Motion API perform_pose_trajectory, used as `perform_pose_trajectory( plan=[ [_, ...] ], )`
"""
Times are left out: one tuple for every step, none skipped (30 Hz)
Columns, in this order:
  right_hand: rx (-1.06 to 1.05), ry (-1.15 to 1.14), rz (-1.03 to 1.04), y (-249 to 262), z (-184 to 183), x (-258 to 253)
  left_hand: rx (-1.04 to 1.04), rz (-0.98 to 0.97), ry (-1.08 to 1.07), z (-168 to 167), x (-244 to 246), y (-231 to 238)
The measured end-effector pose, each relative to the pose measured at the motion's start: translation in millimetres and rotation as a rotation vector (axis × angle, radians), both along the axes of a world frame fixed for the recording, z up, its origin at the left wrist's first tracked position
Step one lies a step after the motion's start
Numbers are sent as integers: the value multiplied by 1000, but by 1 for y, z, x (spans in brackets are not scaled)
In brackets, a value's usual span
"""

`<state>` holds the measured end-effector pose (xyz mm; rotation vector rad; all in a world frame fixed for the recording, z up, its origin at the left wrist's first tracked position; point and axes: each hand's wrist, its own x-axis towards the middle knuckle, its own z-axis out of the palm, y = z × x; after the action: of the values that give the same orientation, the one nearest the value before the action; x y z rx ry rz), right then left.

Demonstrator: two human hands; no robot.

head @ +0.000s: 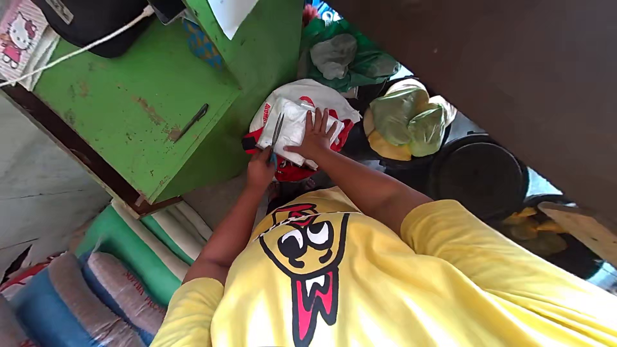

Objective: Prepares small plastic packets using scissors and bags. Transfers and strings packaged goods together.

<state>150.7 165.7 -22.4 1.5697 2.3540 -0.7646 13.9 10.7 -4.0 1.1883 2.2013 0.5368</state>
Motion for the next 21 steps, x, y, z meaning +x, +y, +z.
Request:
perform_pose_trajectory(
  plan=[
    [41,64,-10,7,3,-4,42,28,1,0,2,-11],
    [63,131,6,17,5,-10,65,58,3,0,4,-23],
    [66,188,59,29,6,-17,65,93,4,-1,8,-36],
    [49,218,156,41,7,-26,52,130,11,-2,12,-51],
    [25,225,286,54,9,-36,29,170,17,-3,16,-65],
    [13,220,442,66,10,-46,20,219,16,-4,21,-78],
    [18,222,597,77,9,-55,8,268,5,-3,26,-88],
    [35,226,730,85,5,-64,20,319,2,-2,30,-97],
    [52,236,833,91,2,-71,53,363,13,0,34,-105],
    [74,258,900,94,-2,-77,108,396,58,3,35,-111],
    [95,277,940,95,-4,-80,173,411,137,8,33,-114],
    [115,289,950,94,-5,-81,242,408,240,14,27,-116],
    [133,292,936,92,-3,-82,313,393,356,22,15,-116],
    [150,307,903,89,1,-82,381,372,458,32,-2,-113],
    [178,338,873,86,6,-82,445,346,526,43,-24,-109],
    [213,373,856,82,11,-80,492,316,557,55,-48,-105],
    [251,404,850,78,16,-77,517,271,549,69,-72,-101],
    [284,420,853,73,24,-71,510,199,493,85,-98,-96],
    [337,462,856,69,31,-64,474,102,432,99,-123,-92],
    [386,514,850,64,37,-56,418,-3,386,110,-148,-89],
    [418,557,836,58,46,-47,358,-103,366,119,-171,-86]
  ],
)
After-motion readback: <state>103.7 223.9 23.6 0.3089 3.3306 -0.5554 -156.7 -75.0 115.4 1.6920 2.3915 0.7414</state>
